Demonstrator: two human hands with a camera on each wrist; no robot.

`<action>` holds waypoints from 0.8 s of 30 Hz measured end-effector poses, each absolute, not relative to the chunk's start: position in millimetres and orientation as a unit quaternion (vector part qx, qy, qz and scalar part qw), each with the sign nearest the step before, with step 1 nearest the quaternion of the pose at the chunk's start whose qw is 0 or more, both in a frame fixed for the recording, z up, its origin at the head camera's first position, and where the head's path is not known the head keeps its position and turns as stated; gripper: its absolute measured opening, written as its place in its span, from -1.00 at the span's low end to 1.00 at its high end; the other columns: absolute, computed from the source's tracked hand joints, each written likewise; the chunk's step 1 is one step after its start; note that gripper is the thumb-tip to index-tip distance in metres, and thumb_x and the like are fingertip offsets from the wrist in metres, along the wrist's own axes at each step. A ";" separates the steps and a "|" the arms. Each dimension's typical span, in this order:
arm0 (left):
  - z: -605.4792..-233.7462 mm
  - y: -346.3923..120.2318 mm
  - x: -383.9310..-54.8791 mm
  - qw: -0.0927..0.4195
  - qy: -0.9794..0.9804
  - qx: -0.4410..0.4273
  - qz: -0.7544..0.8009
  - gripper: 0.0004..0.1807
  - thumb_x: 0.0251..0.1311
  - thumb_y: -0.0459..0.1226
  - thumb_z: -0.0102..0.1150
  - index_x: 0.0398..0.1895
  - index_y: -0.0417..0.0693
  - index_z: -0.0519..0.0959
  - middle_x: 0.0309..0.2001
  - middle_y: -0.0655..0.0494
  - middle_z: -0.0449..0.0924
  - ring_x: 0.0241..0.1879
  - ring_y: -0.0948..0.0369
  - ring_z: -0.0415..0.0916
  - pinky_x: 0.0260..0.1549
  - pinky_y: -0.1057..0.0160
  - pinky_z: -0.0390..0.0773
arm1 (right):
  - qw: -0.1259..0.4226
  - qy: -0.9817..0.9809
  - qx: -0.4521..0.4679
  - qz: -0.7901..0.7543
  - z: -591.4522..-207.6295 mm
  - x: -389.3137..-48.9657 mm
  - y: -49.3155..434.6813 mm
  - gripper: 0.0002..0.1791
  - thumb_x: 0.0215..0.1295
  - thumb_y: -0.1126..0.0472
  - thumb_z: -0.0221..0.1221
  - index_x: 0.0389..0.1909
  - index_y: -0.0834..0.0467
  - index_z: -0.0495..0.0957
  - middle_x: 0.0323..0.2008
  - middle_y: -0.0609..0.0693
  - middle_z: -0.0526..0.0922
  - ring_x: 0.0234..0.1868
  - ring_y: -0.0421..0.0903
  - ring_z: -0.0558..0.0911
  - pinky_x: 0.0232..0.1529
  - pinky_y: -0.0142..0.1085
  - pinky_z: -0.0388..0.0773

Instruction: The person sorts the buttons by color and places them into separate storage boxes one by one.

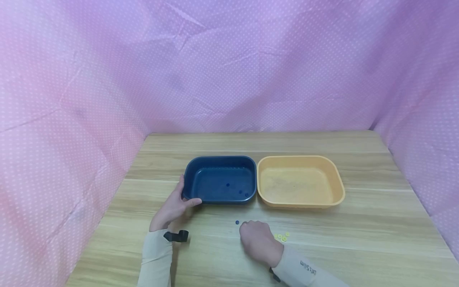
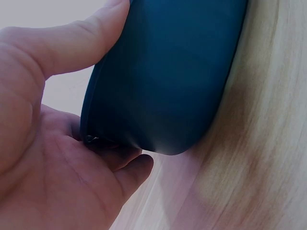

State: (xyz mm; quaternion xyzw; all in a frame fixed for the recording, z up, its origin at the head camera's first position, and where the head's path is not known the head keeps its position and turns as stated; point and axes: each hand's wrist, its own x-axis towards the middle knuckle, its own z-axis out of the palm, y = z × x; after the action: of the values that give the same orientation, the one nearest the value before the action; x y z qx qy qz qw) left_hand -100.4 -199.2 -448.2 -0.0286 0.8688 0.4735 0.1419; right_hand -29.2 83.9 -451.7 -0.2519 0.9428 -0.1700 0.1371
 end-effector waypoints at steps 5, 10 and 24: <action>-448.5 -199.4 -100.2 0.143 0.871 -0.028 0.470 0.28 0.10 -0.03 0.40 0.54 0.02 -0.46 0.56 -0.03 -0.37 0.50 -0.08 -0.28 0.37 -0.17 -0.10 | 0.127 0.945 -0.253 -0.164 -453.0 -28.0 83.5 -0.93 -0.02 0.42 0.17 -0.57 0.22 0.49 -0.69 -0.03 0.41 -0.65 -0.10 0.42 -0.68 -0.17 0.42; -448.5 -199.6 -99.9 0.143 0.871 -0.030 0.470 0.28 0.10 -0.03 0.40 0.54 0.03 -0.45 0.56 -0.01 -0.37 0.50 -0.07 -0.28 0.37 -0.16 -0.10 | 0.137 0.950 -0.241 -0.143 -451.5 -24.3 80.3 -0.93 0.07 0.40 0.19 -0.52 0.25 0.49 -0.68 0.00 0.43 -0.64 -0.07 0.45 -0.65 -0.16 0.45; -446.5 -198.4 -100.3 0.147 0.871 -0.037 0.467 0.28 0.10 -0.03 0.40 0.55 0.03 -0.45 0.56 -0.02 -0.35 0.50 -0.08 -0.28 0.37 -0.17 -0.10 | 0.046 0.958 -0.273 -0.073 -455.6 -6.0 72.2 -0.95 0.08 0.40 0.12 -0.51 0.26 0.44 -0.79 -0.04 0.26 -0.76 -0.09 0.29 -0.76 -0.20 0.28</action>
State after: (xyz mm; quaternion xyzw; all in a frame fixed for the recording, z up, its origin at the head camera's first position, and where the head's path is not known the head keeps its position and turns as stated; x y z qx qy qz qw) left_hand -100.3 -198.4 -446.5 -0.0373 0.8713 0.4668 0.1465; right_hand -6.0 72.2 -455.6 -0.2729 0.9581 -0.0734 0.0463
